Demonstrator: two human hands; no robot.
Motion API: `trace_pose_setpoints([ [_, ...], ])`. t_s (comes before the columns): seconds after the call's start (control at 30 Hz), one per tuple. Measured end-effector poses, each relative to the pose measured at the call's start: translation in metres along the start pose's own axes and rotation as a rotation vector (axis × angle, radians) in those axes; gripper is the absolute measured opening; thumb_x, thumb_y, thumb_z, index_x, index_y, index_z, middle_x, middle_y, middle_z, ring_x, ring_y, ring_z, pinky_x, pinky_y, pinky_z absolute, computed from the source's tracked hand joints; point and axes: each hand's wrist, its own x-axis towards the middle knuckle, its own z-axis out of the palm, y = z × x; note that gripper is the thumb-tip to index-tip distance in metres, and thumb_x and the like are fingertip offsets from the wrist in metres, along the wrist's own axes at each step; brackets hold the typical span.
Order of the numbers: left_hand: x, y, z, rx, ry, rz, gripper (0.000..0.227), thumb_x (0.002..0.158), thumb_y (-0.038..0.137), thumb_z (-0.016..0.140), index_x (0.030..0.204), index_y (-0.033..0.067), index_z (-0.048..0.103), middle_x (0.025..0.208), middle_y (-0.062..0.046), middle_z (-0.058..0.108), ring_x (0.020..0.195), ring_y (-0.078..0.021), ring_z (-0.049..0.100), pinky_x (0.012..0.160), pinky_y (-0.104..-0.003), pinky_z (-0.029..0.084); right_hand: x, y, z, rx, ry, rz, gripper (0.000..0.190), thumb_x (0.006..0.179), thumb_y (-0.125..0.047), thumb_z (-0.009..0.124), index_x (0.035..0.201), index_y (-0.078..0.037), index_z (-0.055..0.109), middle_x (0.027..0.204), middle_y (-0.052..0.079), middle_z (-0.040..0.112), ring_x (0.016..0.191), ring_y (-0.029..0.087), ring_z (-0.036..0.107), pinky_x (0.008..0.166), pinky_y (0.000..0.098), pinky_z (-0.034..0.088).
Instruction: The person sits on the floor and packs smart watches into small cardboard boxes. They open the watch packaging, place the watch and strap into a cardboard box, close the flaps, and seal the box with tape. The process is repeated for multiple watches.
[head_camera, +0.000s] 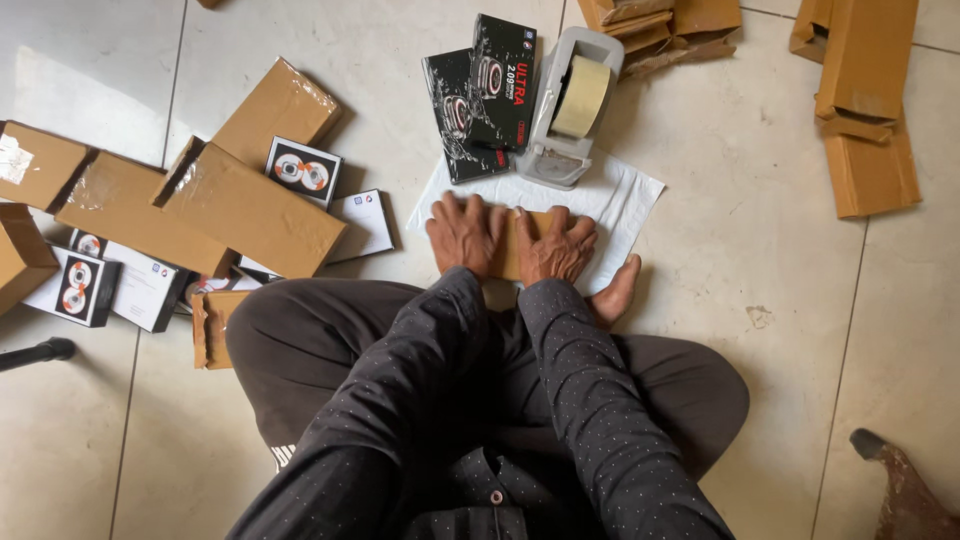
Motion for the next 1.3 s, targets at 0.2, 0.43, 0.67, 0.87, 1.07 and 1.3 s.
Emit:
trace_pose_setpoints([
  [0.2, 0.005, 0.015, -0.034, 0.072, -0.220, 0.106, 0.054, 0.094, 0.060, 0.061, 0.122, 0.0140, 0.063, 0.116, -0.014, 0.052, 0.106, -0.0342, 0.045, 0.088, -0.050, 0.039, 0.010, -0.001, 0.008, 0.011, 0.028, 0.034, 0.033, 0.105, -0.042, 0.056, 0.108, -0.011, 0.066, 0.113, 0.019, 0.051, 0.108, 0.037, 0.051, 0.092, 0.0533, 0.044],
  [0.43, -0.002, -0.003, -0.062, 0.251, -0.545, 0.262, 0.144, 0.040, 0.061, 0.097, 0.159, 0.0259, 0.022, 0.140, -0.016, 0.038, 0.121, -0.0402, 0.039, 0.081, -0.051, 0.052, 0.002, 0.004, 0.005, -0.007, -0.042, -0.065, 0.053, 0.093, -0.056, 0.067, 0.124, -0.014, 0.059, 0.135, 0.020, 0.045, 0.125, 0.040, 0.043, 0.102, 0.0557, 0.039],
  [0.67, 0.007, -0.010, -0.065, 0.151, -0.575, 0.324, 0.123, 0.049, 0.028, 0.097, 0.154, 0.0218, 0.033, 0.141, -0.013, 0.046, 0.125, -0.0388, 0.046, 0.091, -0.046, 0.059, 0.009, 0.006, -0.029, -0.189, -0.447, -0.300, 0.133, 0.050, -0.061, 0.094, 0.155, -0.021, 0.024, 0.150, 0.014, 0.032, 0.141, 0.043, 0.025, 0.117, 0.0566, 0.026],
  [0.87, 0.011, -0.032, -0.052, 0.066, -0.537, 0.362, 0.127, 0.047, 0.007, 0.095, 0.156, 0.0261, 0.032, 0.152, -0.012, 0.037, 0.133, -0.0455, 0.040, 0.104, -0.046, 0.051, 0.025, 0.025, -0.050, -0.338, -0.807, -0.421, 0.145, 0.053, -0.032, 0.093, 0.166, -0.021, 0.003, 0.145, 0.015, 0.037, 0.133, 0.037, 0.035, 0.120, 0.0475, 0.032],
  [1.07, 0.022, -0.070, -0.017, -0.135, -0.547, 0.076, 0.103, 0.063, 0.018, 0.094, 0.151, 0.0320, 0.043, 0.157, -0.030, 0.018, 0.136, -0.0514, 0.037, 0.110, -0.046, 0.044, 0.009, 0.021, -0.060, -0.196, -0.911, -0.232, 0.129, 0.056, -0.042, 0.099, 0.160, -0.025, 0.024, 0.138, 0.016, 0.046, 0.131, 0.035, 0.044, 0.114, 0.0432, 0.037],
  [1.3, -0.015, -0.071, -0.004, -0.760, 0.051, -0.621, 0.107, 0.074, 0.030, 0.083, 0.156, -0.0039, 0.023, 0.148, -0.035, 0.034, 0.133, -0.0495, 0.047, 0.116, -0.045, 0.039, 0.003, 0.028, -0.081, 0.631, -0.875, -0.026, 0.051, 0.090, -0.039, 0.070, 0.120, 0.002, 0.071, 0.103, 0.013, 0.079, 0.092, 0.018, 0.070, 0.094, 0.0284, 0.046],
])
